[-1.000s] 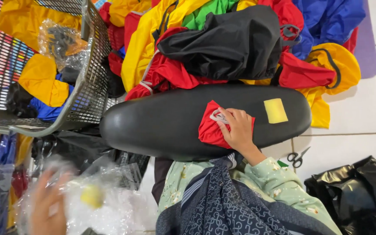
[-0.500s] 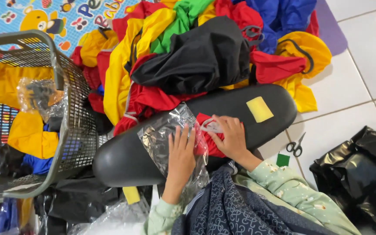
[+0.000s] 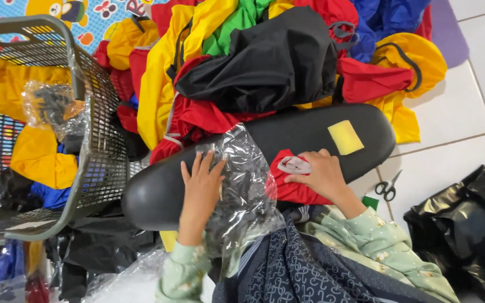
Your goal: Folding fabric covers, placing them into plastic bags, and trimming loose threads with scissors.
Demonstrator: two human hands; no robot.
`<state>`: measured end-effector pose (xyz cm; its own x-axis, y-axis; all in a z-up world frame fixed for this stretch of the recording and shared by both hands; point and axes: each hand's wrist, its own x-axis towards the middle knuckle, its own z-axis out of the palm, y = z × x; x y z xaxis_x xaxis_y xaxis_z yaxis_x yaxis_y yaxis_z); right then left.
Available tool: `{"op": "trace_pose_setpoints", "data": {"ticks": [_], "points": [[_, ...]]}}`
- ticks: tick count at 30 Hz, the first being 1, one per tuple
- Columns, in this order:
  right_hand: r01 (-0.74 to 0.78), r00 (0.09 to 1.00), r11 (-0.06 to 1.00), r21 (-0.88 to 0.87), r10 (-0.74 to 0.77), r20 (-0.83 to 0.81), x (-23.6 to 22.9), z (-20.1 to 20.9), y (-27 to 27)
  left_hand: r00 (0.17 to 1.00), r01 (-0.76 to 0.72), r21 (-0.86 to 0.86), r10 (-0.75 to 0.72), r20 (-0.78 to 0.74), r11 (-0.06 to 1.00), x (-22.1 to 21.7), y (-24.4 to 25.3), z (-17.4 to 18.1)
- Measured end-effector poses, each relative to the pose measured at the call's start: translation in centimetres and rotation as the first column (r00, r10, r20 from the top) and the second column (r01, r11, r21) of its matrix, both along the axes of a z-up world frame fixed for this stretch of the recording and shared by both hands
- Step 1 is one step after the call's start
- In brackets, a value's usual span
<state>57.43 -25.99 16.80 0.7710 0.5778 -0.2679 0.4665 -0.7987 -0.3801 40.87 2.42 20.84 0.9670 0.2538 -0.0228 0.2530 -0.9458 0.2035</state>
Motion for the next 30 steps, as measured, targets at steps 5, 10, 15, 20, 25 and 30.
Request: {"op": "trace_pose_setpoints", "data": {"ticks": [5,10,15,20,25,30], "points": [[0.03,0.996,0.998,0.052,-0.034,0.087,0.4,-2.8,-3.1,0.955,0.124,0.415,-0.221,0.195,0.901,4.2,3.6,2.4],[0.053,0.956,0.973,0.225,-0.115,0.271,-0.9,-5.1,-2.9,0.904,0.186,0.145,-0.227,0.363,0.972,4.5,-1.3,1.6],[0.061,0.939,0.938,0.341,-0.17,0.3,-0.7,-5.5,-2.4,0.961,0.226,-0.018,-0.226,-0.158,0.974,0.3,-6.9,-0.9],[0.064,0.933,0.938,0.341,-0.177,0.312,-0.5,-5.4,-2.4,0.831,0.464,-0.195,-0.501,-0.244,0.864,-0.9,-2.9,3.0],[0.089,0.92,0.93,0.356,-0.214,0.327,-0.6,-5.1,-1.8,0.685,0.708,-0.087,-0.712,-0.157,0.701,-1.1,0.6,8.0],[0.124,0.939,0.961,0.249,-0.195,0.285,-0.8,-3.2,-1.2,0.809,0.552,-0.008,-0.537,-0.237,0.834,-1.7,3.3,6.1]]}}
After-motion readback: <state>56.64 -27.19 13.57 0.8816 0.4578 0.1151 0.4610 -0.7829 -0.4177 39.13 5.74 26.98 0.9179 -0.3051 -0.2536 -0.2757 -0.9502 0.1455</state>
